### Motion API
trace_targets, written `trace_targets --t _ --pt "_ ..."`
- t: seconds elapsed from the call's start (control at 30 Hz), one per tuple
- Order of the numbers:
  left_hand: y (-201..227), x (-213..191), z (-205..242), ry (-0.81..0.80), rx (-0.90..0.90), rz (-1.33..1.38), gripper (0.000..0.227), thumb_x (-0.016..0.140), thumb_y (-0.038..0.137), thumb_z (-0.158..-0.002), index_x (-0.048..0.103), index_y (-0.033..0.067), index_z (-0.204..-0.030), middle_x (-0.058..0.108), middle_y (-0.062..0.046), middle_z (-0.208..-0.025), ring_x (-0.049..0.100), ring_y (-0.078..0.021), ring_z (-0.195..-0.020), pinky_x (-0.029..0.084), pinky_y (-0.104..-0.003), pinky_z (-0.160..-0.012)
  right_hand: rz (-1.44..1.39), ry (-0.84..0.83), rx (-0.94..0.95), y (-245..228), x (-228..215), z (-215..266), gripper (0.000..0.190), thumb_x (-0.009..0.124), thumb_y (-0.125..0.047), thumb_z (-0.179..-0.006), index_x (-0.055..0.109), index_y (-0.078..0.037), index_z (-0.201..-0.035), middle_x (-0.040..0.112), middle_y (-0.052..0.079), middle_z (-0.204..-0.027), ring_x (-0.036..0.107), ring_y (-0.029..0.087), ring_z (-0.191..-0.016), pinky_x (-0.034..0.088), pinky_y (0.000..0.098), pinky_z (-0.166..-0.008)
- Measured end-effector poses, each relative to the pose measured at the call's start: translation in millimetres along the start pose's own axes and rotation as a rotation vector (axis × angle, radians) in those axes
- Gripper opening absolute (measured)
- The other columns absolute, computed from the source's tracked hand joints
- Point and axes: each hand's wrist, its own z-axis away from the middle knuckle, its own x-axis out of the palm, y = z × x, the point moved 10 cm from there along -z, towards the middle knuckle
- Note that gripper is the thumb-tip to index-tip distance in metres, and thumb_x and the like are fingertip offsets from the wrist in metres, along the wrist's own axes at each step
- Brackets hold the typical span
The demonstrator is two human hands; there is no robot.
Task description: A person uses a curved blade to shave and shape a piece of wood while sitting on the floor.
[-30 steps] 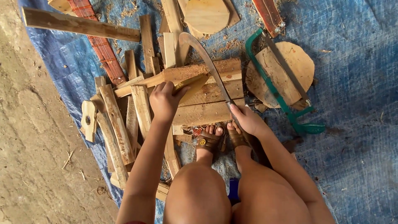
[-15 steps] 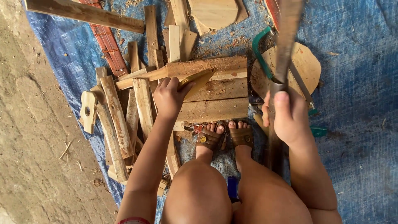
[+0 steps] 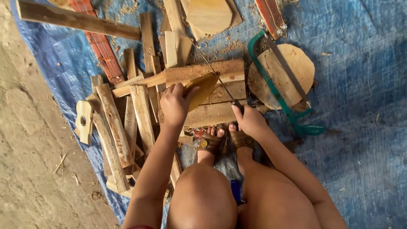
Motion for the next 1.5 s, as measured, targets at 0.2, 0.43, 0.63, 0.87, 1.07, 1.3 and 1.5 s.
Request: trace_targets --t 0.2,0.43,0.63,0.87,1.07,1.3,1.5 --pt "35 -13 -11 0.001 0.114 -0.051 0.056 0.09 0.051 -0.078 0.048 0.0148 -0.068 0.05 -0.003 -0.062 0.063 -0.0247 -0.057 0.052 -0.029 -0.054 -0.349 -0.043 0.003 11 6 10 0.063 0.036 -0.046 -0.11 0.063 0.01 -0.098 0.067 0.016 -0.057 0.069 0.026 -0.047 0.058 0.0375 -0.057" --pt "31 -5 0 -0.031 0.109 -0.087 0.054 0.09 0.05 -0.076 0.051 0.0142 -0.07 0.051 -0.003 -0.063 0.064 -0.0253 -0.058 0.053 -0.031 -0.053 -0.233 0.102 0.003 -15 -58 52 0.051 0.047 -0.042 -0.107 0.068 0.002 -0.092 0.067 0.015 -0.056 0.07 0.028 -0.051 0.057 0.0413 -0.06" --pt "30 3 20 0.019 0.113 -0.151 0.053 0.09 0.05 -0.078 0.051 0.0157 -0.071 0.052 -0.001 -0.065 0.064 -0.022 -0.063 0.052 -0.026 -0.055 -0.493 0.462 -0.499 -50 -94 74 0.05 0.038 -0.036 -0.108 0.064 -0.006 -0.077 0.061 0.007 -0.049 0.061 0.018 -0.042 0.051 0.0294 -0.048" --pt "39 7 25 0.0 0.141 -0.146 0.047 0.088 0.048 -0.077 0.054 0.0155 -0.075 0.054 -0.001 -0.067 0.066 -0.023 -0.064 0.055 -0.029 -0.055 -0.182 -0.004 0.134 22 11 20 0.067 0.033 -0.051 -0.109 0.066 0.007 -0.104 0.077 0.013 -0.075 0.071 0.022 -0.052 0.059 0.0379 -0.054" --pt "51 -16 24 0.059 0.118 -0.159 0.052 0.088 0.05 -0.08 0.05 0.0159 -0.07 0.051 -0.002 -0.066 0.063 -0.0228 -0.065 0.053 -0.027 -0.056 0.01 0.029 0.069 8 -1 14 0.068 0.03 -0.051 -0.11 0.065 0.008 -0.108 0.076 0.014 -0.079 0.073 0.025 -0.066 0.06 0.0378 -0.058" --pt "58 -10 30 0.086 -0.001 -0.236 0.049 0.082 0.049 -0.088 0.049 0.0165 -0.073 0.05 -0.001 -0.068 0.064 -0.0231 -0.065 0.052 -0.027 -0.057 0.168 0.129 0.02 19 10 -11 0.066 0.033 -0.055 -0.11 0.062 0.004 -0.113 0.073 0.02 -0.083 0.075 0.03 -0.068 0.057 0.0348 -0.05" --pt "54 1 28 0.076 0.012 -0.26 0.048 0.085 0.05 -0.083 0.051 0.0172 -0.073 0.052 -0.002 -0.067 0.065 -0.0231 -0.064 0.053 -0.028 -0.056 -0.002 0.092 -0.018 8 6 1 0.065 0.038 -0.051 -0.109 0.063 0.009 -0.103 0.07 0.026 -0.077 0.074 0.037 -0.066 0.055 0.0406 -0.05"
